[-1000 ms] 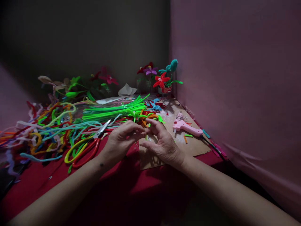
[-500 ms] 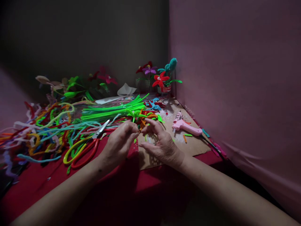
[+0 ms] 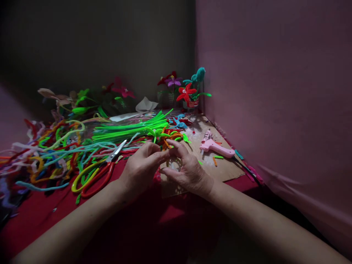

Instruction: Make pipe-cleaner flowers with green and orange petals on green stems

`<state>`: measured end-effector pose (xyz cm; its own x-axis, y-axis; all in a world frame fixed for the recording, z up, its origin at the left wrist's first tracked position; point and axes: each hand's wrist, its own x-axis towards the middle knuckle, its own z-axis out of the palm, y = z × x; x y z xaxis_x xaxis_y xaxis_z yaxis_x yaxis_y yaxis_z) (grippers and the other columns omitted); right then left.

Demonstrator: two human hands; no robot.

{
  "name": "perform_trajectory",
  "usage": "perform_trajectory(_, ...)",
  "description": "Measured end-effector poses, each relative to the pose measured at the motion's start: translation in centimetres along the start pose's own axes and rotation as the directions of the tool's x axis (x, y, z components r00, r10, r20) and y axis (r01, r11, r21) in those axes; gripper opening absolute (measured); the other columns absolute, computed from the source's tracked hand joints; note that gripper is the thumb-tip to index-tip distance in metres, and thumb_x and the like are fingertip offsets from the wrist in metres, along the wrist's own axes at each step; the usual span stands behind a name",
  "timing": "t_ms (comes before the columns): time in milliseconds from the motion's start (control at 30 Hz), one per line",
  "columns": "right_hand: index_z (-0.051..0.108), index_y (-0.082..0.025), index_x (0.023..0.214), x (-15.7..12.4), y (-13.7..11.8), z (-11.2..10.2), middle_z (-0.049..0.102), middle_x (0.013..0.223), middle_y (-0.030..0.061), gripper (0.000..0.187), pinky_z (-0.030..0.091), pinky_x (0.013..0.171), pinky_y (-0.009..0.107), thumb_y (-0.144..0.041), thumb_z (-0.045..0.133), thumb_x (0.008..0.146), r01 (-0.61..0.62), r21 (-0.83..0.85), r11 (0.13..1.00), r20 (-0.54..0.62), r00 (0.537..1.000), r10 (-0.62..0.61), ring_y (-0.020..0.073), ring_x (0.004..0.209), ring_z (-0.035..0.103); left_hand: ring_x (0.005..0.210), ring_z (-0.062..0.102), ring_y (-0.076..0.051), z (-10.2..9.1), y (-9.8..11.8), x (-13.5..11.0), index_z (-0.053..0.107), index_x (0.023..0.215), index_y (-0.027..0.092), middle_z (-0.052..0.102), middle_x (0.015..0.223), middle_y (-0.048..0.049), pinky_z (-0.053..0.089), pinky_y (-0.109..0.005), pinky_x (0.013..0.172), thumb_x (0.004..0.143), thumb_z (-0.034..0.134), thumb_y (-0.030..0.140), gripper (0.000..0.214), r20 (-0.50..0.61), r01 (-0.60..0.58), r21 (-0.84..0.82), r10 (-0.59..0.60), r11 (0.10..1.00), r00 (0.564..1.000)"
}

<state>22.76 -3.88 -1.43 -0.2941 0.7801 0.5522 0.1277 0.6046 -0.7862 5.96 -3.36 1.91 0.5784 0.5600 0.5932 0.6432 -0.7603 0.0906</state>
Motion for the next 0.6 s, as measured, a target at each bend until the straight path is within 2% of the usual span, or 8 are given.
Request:
perform_trajectory(133, 0.031, -0.027, 0.13, -0.1, 0.3, 0.1, 0.055, 0.1, 0.0037, 0.066, 0.044, 0.089, 0.033, -0.014, 0.061, 0.073, 0.003, 0.043, 0.999, 0.019, 1.0, -0.004, 0.0163, 0.095, 0.055, 0.075, 0.045, -0.018, 0.0, 0.0, 0.2, 0.057, 0.09, 0.012, 0.049, 0.083, -0.0061, 0.039, -0.027, 0.058, 0.084, 0.045, 0.016, 0.014, 0.082, -0.092, 0.083, 0.085, 0.992, 0.993)
perform_trajectory(200, 0.031, -0.028, 0.13, -0.1, 0.4, 0.1, 0.055, 0.101, 0.0035, 0.066, 0.044, 0.088, 0.032, -0.015, 0.062, 0.073, 0.005, 0.044, 0.999, 0.026, 1.0, -0.006, 0.0161, 0.095, 0.055, 0.075, 0.044, -0.018, 0.2, 0.1, 0.2, 0.055, 0.085, 0.01, 0.049, 0.084, -0.0082, 0.038, -0.027, 0.057, 0.084, 0.044, 0.018, 0.014, 0.102, -0.082, 0.09, 0.073, 0.993, 0.992)
perform_trajectory(300, 0.031, -0.028, 0.13, 0.0, 0.6, 0.1, 0.055, 0.101, 0.004, 0.064, 0.043, 0.09, 0.035, -0.019, 0.063, 0.075, 0.029, 0.026, 0.999, 0.016, 0.999, -0.029, 0.0168, 0.096, 0.054, 0.073, 0.044, -0.017, 0.1, 0.5, 0.2, 0.052, 0.08, 0.013, 0.047, 0.082, -0.007, 0.039, -0.028, 0.059, 0.085, 0.041, 0.017, 0.013, 0.103, 0.069, -0.053, -0.064, 0.996, 0.993)
perform_trajectory(367, 0.032, -0.028, 0.129, 0.1, 0.8, 0.0, 0.055, 0.099, 0.0042, 0.062, 0.042, 0.092, 0.037, -0.022, 0.063, 0.076, 0.05, 0.008, 0.999, -0.026, 0.998, -0.05, 0.0173, 0.096, 0.054, 0.07, 0.044, -0.015, -0.5, 0.7, 0.4, 0.049, 0.073, 0.016, 0.046, 0.078, -0.0037, 0.038, -0.027, 0.061, 0.084, 0.041, 0.017, 0.013, 0.162, 0.239, -0.257, -0.202, 0.937, 0.966)
perform_trajectory(433, 0.033, -0.028, 0.128, 0.2, 0.9, -0.2, 0.054, 0.099, 0.0044, 0.062, 0.041, 0.093, 0.039, -0.023, 0.065, 0.075, 0.069, -0.012, 0.998, -0.076, 0.995, -0.07, 0.0178, 0.096, 0.054, 0.065, 0.043, -0.012, -1.2, 0.7, 0.7, 0.048, 0.068, 0.016, 0.045, 0.071, -0.0005, 0.036, -0.025, 0.058, 0.081, 0.046, 0.019, 0.013, 0.318, 0.451, -0.478, -0.33, 0.754, 0.889)
perform_trajectory(500, 0.034, -0.029, 0.128, 0.1, 0.8, -0.2, 0.053, 0.1, 0.0045, 0.064, 0.042, 0.092, 0.04, -0.023, 0.067, 0.074, 0.103, -0.029, 0.994, -0.088, 0.991, -0.105, 0.0182, 0.096, 0.054, 0.055, 0.04, -0.01, -1.7, 0.5, 0.9, 0.048, 0.067, 0.016, 0.043, 0.062, 0.0015, 0.032, -0.023, 0.051, 0.076, 0.05, 0.021, 0.01, 0.542, 0.653, -0.629, -0.364, 0.422, 0.758)
perform_trajectory(567, 0.034, -0.029, 0.129, -0.1, 0.5, -0.2, 0.052, 0.102, 0.0048, 0.065, 0.043, 0.092, 0.04, -0.022, 0.067, 0.073, 0.148, -0.031, 0.989, -0.072, 0.986, -0.149, 0.0186, 0.096, 0.054, 0.047, 0.035, -0.008, -1.8, 0.2, 1.0, 0.05, 0.065, 0.015, 0.04, 0.055, 0.0023, 0.026, -0.022, 0.044, 0.071, 0.053, 0.021, 0.009, 0.734, 0.769, -0.638, -0.273, 0.036, 0.622)
perform_trajectory(600, 0.033, -0.03, 0.129, -0.3, 0.3, -0.1, 0.052, 0.103, 0.005, 0.065, 0.043, 0.092, 0.041, -0.021, 0.066, 0.074, 0.166, -0.022, 0.986, -0.066, 0.984, -0.167, 0.0187, 0.096, 0.054, 0.045, 0.032, -0.007, -1.8, 0.1, 1.0, 0.05, 0.063, 0.014, 0.039, 0.053, 0.0023, 0.024, -0.022, 0.042, 0.069, 0.053, 0.02, 0.009, 0.795, 0.79, -0.601, -0.202, -0.126, 0.572)
